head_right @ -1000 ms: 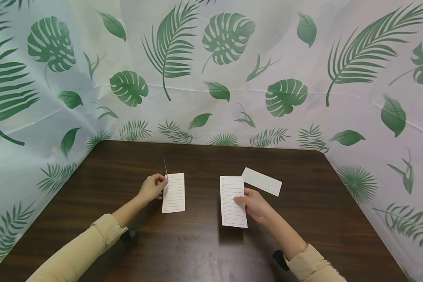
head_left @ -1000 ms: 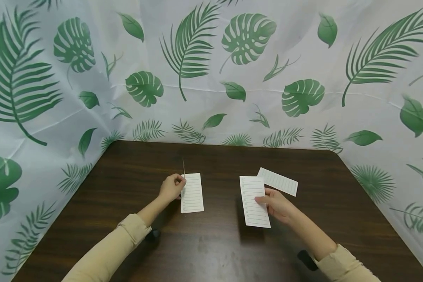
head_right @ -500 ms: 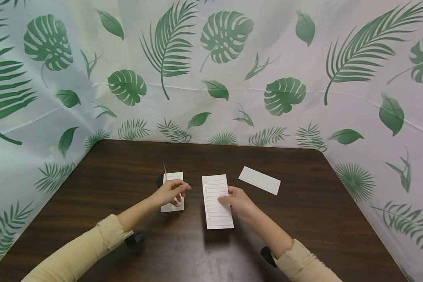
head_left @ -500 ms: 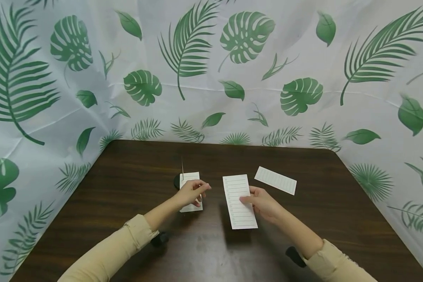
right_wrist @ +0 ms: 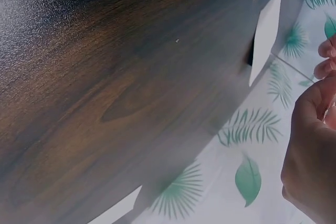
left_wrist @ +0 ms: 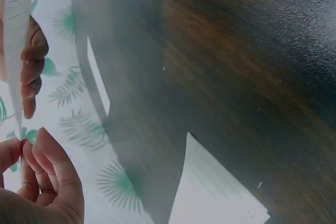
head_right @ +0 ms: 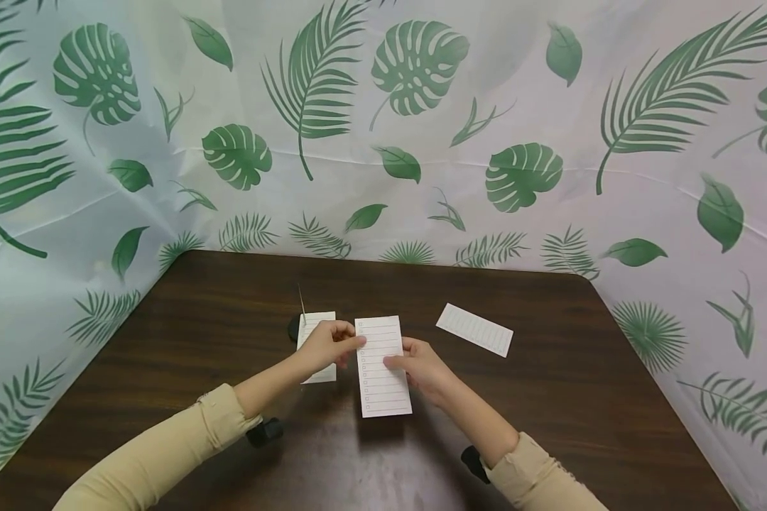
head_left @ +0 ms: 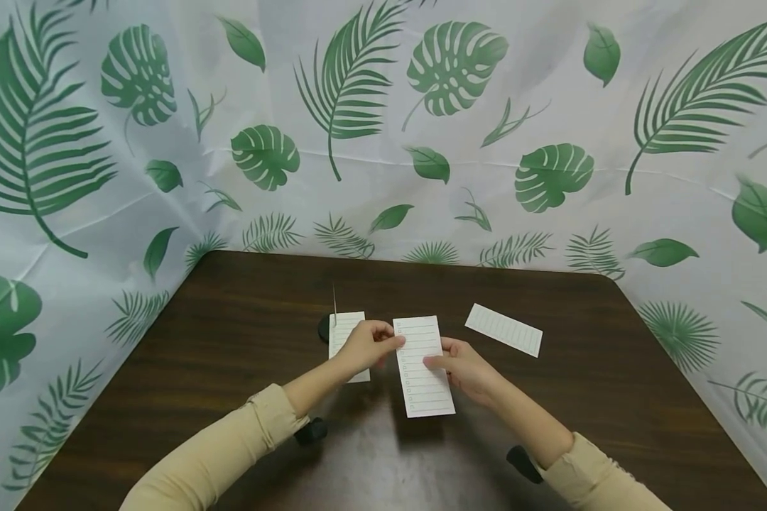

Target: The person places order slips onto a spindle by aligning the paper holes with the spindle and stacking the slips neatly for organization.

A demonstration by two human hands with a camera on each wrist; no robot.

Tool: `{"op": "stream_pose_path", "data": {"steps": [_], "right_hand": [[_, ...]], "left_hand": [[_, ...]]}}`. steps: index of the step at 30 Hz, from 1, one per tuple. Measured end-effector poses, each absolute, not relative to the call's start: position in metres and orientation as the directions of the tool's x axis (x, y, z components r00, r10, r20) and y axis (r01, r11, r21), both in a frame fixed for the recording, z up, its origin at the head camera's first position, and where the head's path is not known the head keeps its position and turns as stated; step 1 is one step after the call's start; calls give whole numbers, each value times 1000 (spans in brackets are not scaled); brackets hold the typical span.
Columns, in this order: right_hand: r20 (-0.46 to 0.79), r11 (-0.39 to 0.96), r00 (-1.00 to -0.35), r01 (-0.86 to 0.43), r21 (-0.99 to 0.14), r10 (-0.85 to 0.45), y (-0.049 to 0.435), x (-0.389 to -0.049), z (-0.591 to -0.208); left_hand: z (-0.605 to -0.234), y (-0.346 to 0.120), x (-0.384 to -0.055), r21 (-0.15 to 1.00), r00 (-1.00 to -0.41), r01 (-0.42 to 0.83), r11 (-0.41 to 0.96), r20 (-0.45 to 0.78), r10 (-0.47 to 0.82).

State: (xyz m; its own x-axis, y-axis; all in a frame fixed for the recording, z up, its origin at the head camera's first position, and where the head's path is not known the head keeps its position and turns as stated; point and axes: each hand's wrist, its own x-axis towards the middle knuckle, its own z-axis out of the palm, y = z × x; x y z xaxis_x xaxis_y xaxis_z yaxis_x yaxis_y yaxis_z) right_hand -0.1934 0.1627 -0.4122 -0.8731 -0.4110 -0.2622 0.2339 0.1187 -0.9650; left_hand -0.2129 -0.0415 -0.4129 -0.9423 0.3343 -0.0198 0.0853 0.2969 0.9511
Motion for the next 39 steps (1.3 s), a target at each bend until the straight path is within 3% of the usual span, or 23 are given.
{"op": "stream_pose_path", "data": {"steps": [13,22,29,39], "right_hand": [[-243,65,-857,240,-969,-455,162,-191,-418],[-92,280,-938,-5,-960,-334,158,-201,-413],[-93,291,-964,17,-956,-249,147,-210,-402],[-82,221,-968,28,-975,-238,120,-221,-389]], "left_hand": [[-402,-61,-226,957,-963,103,271,28,270],[-389,-69,-236,944,-970,115,309,41,238],[-375,-77,-248,938,-974,146,314,80,213],[-356,-94,-265,943,-988,110,313,69,139]]}}
